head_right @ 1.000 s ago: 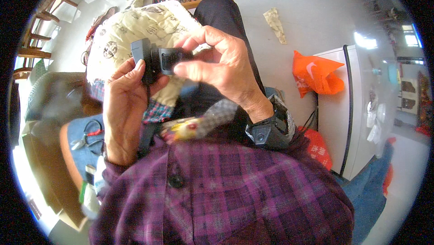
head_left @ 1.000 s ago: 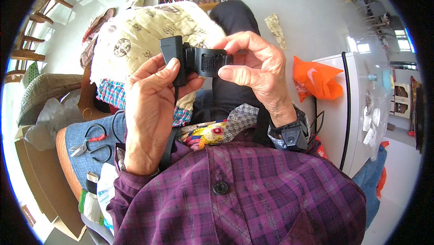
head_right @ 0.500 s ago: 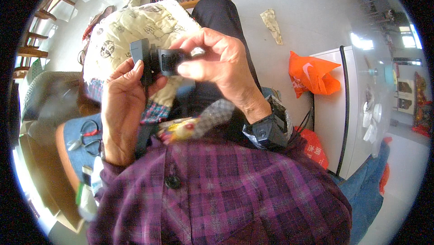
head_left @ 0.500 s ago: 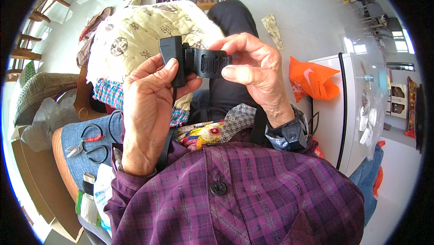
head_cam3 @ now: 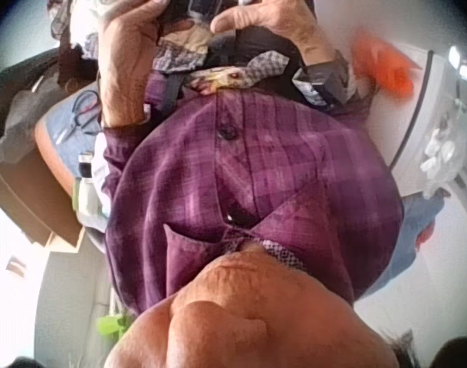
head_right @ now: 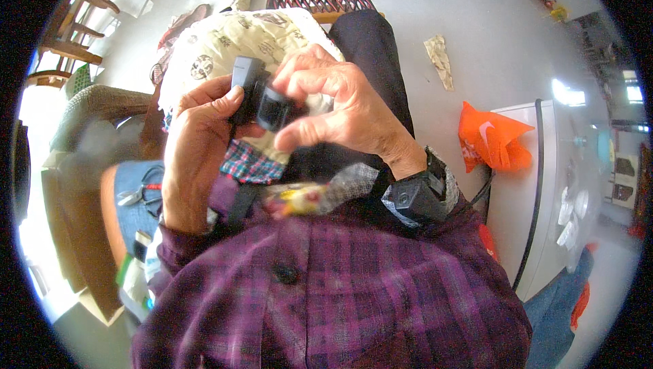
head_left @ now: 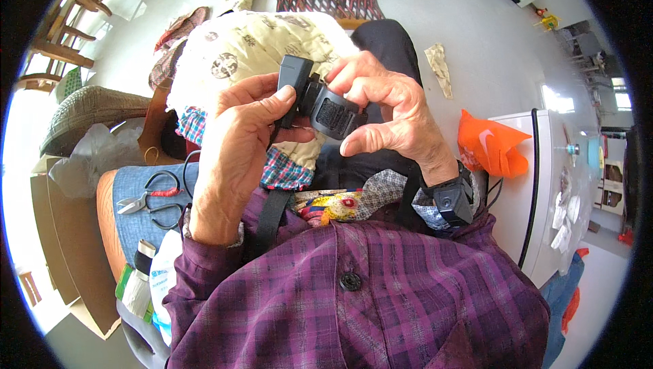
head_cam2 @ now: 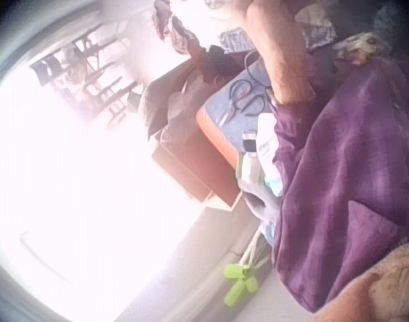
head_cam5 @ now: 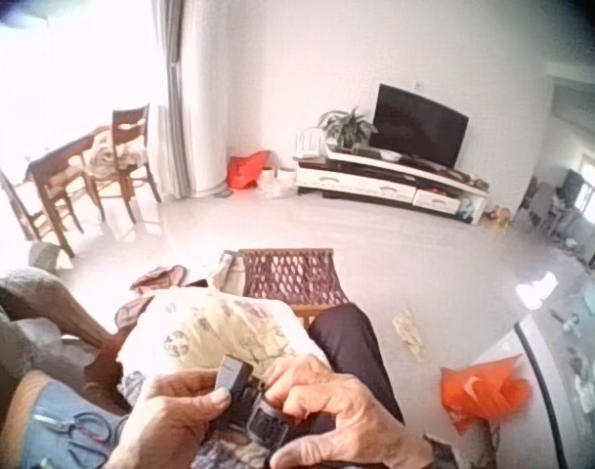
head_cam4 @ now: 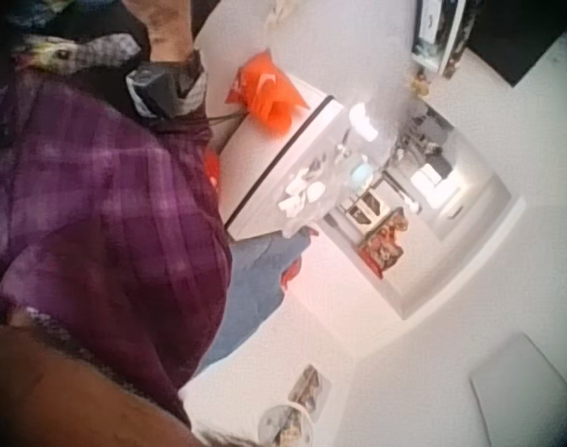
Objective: The person threads a black strap through a plastic buckle and secures it by hand. They then attach a small black camera module to the buckle and adjust the strap to fit.
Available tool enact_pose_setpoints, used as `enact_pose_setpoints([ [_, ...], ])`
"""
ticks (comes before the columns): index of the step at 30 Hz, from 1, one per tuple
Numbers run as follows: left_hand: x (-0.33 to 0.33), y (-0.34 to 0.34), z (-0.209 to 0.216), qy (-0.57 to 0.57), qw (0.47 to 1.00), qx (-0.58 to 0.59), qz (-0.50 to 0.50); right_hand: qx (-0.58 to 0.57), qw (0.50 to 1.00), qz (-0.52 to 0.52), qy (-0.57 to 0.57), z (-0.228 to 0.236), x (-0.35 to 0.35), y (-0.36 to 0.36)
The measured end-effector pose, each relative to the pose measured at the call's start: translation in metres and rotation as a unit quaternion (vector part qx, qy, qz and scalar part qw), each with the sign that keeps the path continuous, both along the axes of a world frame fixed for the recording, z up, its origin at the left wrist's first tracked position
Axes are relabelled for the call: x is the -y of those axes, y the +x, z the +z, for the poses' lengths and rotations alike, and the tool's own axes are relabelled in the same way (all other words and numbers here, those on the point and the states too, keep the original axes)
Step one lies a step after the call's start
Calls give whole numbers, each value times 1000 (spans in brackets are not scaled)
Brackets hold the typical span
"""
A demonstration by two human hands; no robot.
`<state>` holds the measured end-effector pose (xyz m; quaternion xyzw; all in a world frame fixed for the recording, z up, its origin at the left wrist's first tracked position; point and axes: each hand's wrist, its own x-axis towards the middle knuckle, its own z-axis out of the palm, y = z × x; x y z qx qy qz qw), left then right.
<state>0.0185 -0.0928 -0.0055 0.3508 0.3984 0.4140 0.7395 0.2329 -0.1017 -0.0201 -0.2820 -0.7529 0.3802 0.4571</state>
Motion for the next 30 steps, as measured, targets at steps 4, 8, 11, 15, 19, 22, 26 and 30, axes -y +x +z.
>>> enact_pose_setpoints([
  [4,-6,-12,9,46,997,-63,-7,21,996,-13,-81,6,-3,-10],
  [8,-7,-20,21,100,989,-108,26,42,992,-18,-118,11,-6,-19],
  [11,-7,-24,35,131,981,-140,32,29,982,-15,-186,12,-10,-25],
  [15,3,-31,61,217,963,-162,24,-123,960,42,-247,13,-22,-32],
  [19,2,-47,85,255,953,-161,32,-182,964,79,-174,23,-37,-30],
  [22,-12,-59,95,284,945,-160,27,-236,955,106,-143,35,-41,-28],
  [26,-15,-64,103,314,933,-163,-68,-342,919,166,-107,57,-40,-29],
  [30,-6,-50,108,319,937,-58,-131,-319,923,98,-190,80,-30,-28],
])
